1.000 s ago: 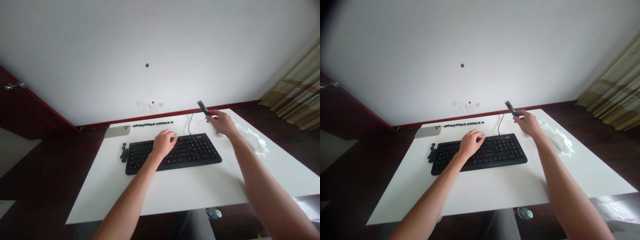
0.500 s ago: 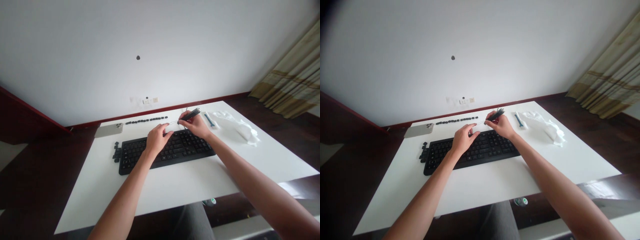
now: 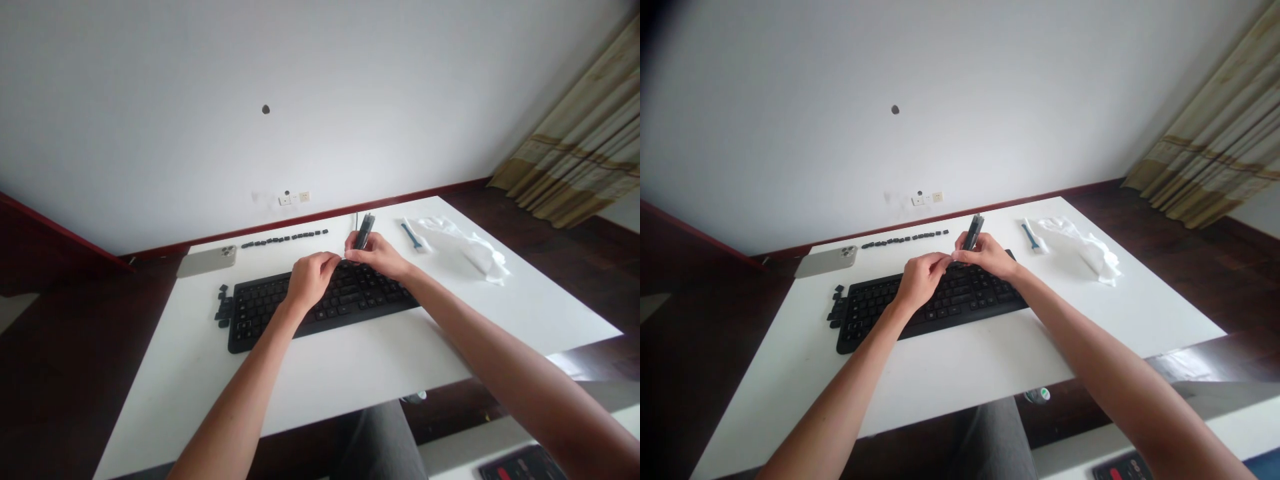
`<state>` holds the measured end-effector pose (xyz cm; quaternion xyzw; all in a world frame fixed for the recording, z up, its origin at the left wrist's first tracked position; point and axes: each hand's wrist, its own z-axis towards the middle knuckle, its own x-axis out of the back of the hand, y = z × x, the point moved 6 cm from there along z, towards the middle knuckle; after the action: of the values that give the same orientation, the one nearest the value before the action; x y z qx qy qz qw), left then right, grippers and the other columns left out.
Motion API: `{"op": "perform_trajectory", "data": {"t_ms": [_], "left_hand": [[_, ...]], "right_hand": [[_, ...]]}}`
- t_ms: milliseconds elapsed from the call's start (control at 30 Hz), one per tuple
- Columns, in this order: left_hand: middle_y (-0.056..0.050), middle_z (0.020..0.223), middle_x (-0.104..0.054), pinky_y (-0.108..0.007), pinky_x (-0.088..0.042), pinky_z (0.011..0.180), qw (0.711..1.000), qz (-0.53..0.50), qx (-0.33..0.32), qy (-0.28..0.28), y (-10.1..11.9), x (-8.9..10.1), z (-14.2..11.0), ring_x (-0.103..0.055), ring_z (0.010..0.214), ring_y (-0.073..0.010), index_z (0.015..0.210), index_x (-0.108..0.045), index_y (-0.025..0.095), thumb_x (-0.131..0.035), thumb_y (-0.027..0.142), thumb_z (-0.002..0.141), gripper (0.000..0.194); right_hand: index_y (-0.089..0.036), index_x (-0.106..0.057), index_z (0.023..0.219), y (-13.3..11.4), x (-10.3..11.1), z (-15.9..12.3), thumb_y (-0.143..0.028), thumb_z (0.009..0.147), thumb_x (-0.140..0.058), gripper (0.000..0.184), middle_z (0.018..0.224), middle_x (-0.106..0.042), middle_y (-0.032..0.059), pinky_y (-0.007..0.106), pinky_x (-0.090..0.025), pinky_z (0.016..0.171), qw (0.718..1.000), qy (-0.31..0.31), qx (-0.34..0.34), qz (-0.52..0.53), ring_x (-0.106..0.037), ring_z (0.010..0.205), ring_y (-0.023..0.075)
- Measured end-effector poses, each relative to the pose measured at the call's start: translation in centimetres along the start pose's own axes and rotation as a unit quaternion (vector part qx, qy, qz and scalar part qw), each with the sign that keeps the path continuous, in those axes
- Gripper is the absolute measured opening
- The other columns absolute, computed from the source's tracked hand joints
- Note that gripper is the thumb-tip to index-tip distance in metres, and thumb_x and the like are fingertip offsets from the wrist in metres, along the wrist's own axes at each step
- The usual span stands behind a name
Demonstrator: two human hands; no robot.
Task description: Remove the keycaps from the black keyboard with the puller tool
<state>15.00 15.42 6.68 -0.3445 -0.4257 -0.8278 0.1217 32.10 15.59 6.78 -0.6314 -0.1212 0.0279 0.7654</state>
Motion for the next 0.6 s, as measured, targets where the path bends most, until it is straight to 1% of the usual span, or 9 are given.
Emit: {"op": "perform_trajectory", "data": {"t_ms": [67,133,267,400,533,600], "left_hand": [[-0.003,0.09,-0.078,-0.03,-0.049,0.073,1.0,-0.011,0.003,-0.012,0.2,-0.2,-0.1,-0.069,0.078,-0.0181,0.093,-0.077,0.023,-0.054,0.035,0.104,0.028],[-0.003,0.094,-0.079,-0.03,-0.05,0.074,1.0,-0.015,0.001,-0.014,0.4,-0.2,-0.1,-0.07,0.08,-0.0181,0.094,-0.077,0.023,-0.054,0.034,0.103,0.026],[-0.003,0.103,-0.08,-0.03,-0.052,0.079,1.0,-0.026,0.003,-0.01,0.2,-0.3,-0.1,-0.072,0.087,-0.019,0.103,-0.077,0.023,-0.054,0.034,0.103,0.025],[-0.005,0.104,-0.08,-0.031,-0.053,0.081,0.998,-0.046,0.026,-0.017,-0.4,-0.6,-0.2,-0.073,0.09,-0.0202,0.113,-0.076,0.022,-0.048,0.04,0.106,0.034],[-0.005,0.105,-0.08,-0.03,-0.053,0.081,0.998,-0.05,0.023,-0.008,-0.3,-0.3,-0.1,-0.073,0.089,-0.0196,0.112,-0.076,0.021,-0.05,0.04,0.105,0.032],[-0.004,0.107,-0.079,-0.03,-0.053,0.08,0.999,-0.045,0.016,-0.001,-0.2,-0.2,0.0,-0.071,0.087,-0.0185,0.109,-0.075,0.022,-0.053,0.039,0.104,0.029]], "right_hand": [[-0.019,-0.064,0.083,0.0,0.5,0.1,-0.052,0.079,-0.08,0.038,0.071,-0.058,-0.0021,0.028,-0.045,0.064,0.999,0.044,0.002,0.01,-0.052,0.065,0.0123],[-0.018,-0.065,0.087,0.2,0.9,0.2,-0.054,0.079,-0.08,0.039,0.073,-0.059,-0.0012,0.028,-0.045,0.065,0.998,0.068,-0.002,0.009,-0.052,0.066,0.0126],[-0.016,-0.07,0.097,0.4,1.2,0.4,-0.051,0.078,-0.081,0.041,0.083,-0.065,0.0022,0.031,-0.049,0.073,0.998,0.051,-0.017,-0.012,-0.058,0.077,0.0157],[-0.017,-0.07,0.097,0.5,1.1,0.4,-0.047,0.076,-0.084,0.039,0.087,-0.067,0.0026,0.032,-0.05,0.08,0.999,0.046,-0.01,0.018,-0.061,0.082,0.0163],[-0.019,-0.07,0.097,0.9,0.5,0.4,-0.045,0.075,-0.086,0.038,0.088,-0.066,0.0024,0.032,-0.052,0.079,0.995,0.043,-0.02,0.088,-0.062,0.082,0.0163],[-0.019,-0.069,0.097,1.1,0.3,0.4,-0.046,0.075,-0.085,0.038,0.092,-0.067,0.0032,0.031,-0.053,0.077,0.993,0.054,-0.033,0.095,-0.062,0.082,0.016]]}}
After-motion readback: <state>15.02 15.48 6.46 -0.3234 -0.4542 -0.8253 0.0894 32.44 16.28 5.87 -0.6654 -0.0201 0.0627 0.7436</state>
